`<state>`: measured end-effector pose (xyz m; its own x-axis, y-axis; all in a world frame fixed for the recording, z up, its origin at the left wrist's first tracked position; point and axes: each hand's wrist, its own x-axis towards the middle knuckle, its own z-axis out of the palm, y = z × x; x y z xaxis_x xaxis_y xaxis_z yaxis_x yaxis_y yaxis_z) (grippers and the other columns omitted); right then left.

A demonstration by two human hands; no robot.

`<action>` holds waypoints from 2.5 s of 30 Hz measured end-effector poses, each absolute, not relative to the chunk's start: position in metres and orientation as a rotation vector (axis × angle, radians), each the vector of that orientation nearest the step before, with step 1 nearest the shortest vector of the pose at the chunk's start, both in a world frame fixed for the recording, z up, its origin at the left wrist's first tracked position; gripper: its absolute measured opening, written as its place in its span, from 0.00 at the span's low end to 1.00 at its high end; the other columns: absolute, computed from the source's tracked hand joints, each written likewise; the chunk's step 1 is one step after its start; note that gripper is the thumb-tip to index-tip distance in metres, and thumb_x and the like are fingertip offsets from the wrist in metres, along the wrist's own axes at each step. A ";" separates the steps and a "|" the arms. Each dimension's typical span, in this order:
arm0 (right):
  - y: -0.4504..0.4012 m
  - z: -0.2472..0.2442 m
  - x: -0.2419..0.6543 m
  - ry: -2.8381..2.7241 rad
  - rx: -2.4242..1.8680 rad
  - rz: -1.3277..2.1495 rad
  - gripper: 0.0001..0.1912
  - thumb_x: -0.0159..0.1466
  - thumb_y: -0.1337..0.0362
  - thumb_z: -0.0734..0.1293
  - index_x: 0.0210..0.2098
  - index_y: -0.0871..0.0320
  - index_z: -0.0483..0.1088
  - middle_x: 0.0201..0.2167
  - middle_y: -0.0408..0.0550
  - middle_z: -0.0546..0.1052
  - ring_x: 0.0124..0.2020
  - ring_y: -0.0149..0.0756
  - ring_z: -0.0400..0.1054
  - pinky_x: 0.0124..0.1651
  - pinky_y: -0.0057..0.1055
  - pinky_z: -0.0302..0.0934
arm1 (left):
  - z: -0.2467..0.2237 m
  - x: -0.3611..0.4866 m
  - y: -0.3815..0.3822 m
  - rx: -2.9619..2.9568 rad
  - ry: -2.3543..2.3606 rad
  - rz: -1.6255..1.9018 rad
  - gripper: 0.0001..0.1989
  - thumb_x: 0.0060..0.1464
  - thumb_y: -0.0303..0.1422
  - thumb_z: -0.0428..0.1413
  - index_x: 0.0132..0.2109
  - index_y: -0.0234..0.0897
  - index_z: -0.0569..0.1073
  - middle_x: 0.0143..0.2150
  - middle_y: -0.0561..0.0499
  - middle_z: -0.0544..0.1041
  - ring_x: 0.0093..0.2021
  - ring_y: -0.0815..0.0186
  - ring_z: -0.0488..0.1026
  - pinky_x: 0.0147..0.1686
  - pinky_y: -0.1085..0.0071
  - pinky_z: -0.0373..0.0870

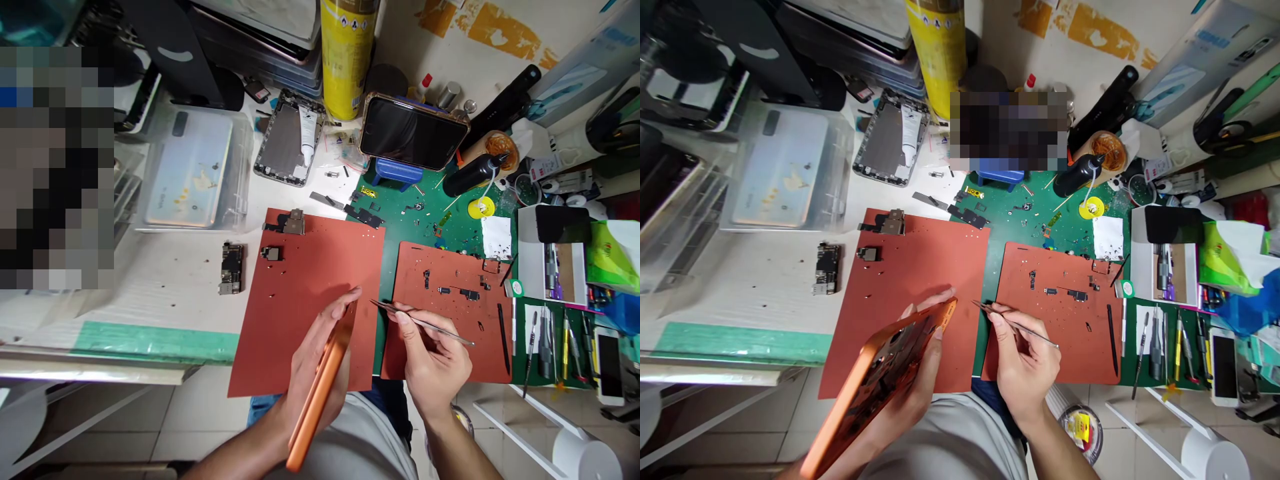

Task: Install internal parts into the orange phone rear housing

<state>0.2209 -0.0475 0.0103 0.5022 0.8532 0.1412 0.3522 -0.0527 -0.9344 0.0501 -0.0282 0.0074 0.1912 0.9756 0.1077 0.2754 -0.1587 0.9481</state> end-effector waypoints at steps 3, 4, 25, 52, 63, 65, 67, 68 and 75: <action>-0.047 0.011 0.221 -1.041 -1.621 0.556 0.05 0.67 0.70 0.78 0.42 0.55 0.83 0.39 0.47 0.87 0.40 0.44 0.87 0.44 0.34 0.84 | -0.001 0.052 -0.029 1.592 1.151 1.183 0.30 0.75 0.27 0.51 0.78 0.50 0.59 0.70 0.42 0.77 0.69 0.52 0.77 0.64 0.51 0.80; -0.047 0.012 0.221 -1.042 -1.623 0.546 0.05 0.67 0.70 0.78 0.41 0.56 0.83 0.38 0.47 0.87 0.40 0.44 0.87 0.43 0.35 0.84 | -0.004 0.053 -0.030 1.590 1.139 1.219 0.30 0.75 0.28 0.50 0.78 0.50 0.59 0.70 0.42 0.77 0.69 0.52 0.77 0.64 0.51 0.80; -0.047 0.010 0.221 -1.057 -1.665 0.522 0.02 0.67 0.68 0.78 0.40 0.57 0.84 0.37 0.49 0.87 0.39 0.45 0.87 0.42 0.36 0.85 | -0.020 0.054 -0.039 1.520 1.222 1.144 0.27 0.75 0.44 0.52 0.77 0.49 0.65 0.68 0.42 0.79 0.68 0.46 0.77 0.64 0.43 0.80; -0.040 0.013 0.224 -0.923 -1.597 0.666 0.04 0.66 0.69 0.79 0.40 0.56 0.83 0.37 0.47 0.87 0.37 0.41 0.87 0.44 0.32 0.83 | -0.014 0.056 -0.033 1.631 1.199 1.208 0.28 0.77 0.34 0.47 0.79 0.55 0.59 0.69 0.44 0.78 0.67 0.49 0.79 0.61 0.45 0.82; -0.046 0.016 0.206 -0.553 -1.477 0.896 0.06 0.67 0.66 0.80 0.41 0.59 0.81 0.36 0.48 0.88 0.37 0.44 0.87 0.46 0.36 0.85 | 0.020 0.051 -0.028 1.609 1.295 1.005 0.27 0.71 0.23 0.52 0.73 0.43 0.65 0.69 0.40 0.77 0.72 0.55 0.73 0.70 0.54 0.75; -0.051 0.015 0.196 -0.516 -1.461 0.874 0.07 0.67 0.66 0.80 0.41 0.59 0.80 0.37 0.49 0.88 0.37 0.45 0.87 0.46 0.36 0.85 | 0.022 0.053 -0.028 1.592 1.334 0.970 0.25 0.71 0.23 0.52 0.71 0.42 0.67 0.68 0.41 0.77 0.71 0.55 0.74 0.69 0.55 0.75; -0.055 0.014 0.187 -0.502 -1.465 0.839 0.07 0.67 0.66 0.80 0.41 0.59 0.80 0.37 0.49 0.88 0.37 0.46 0.87 0.47 0.37 0.85 | 0.021 0.059 -0.029 1.562 1.390 0.962 0.24 0.71 0.24 0.53 0.70 0.42 0.68 0.66 0.41 0.79 0.69 0.55 0.76 0.68 0.56 0.76; -0.057 0.013 0.184 -0.501 -1.476 0.823 0.07 0.67 0.66 0.80 0.41 0.59 0.80 0.37 0.50 0.88 0.37 0.46 0.87 0.47 0.37 0.85 | 0.020 0.063 -0.030 1.543 1.421 0.984 0.22 0.71 0.25 0.53 0.69 0.42 0.69 0.65 0.41 0.79 0.68 0.55 0.76 0.67 0.56 0.76; -0.058 0.008 0.176 -0.543 -1.506 0.770 0.07 0.67 0.66 0.80 0.40 0.58 0.79 0.38 0.51 0.89 0.38 0.46 0.87 0.45 0.34 0.84 | 0.018 0.078 -0.036 1.505 1.523 1.061 0.20 0.72 0.27 0.51 0.67 0.42 0.69 0.63 0.40 0.79 0.65 0.55 0.78 0.66 0.55 0.77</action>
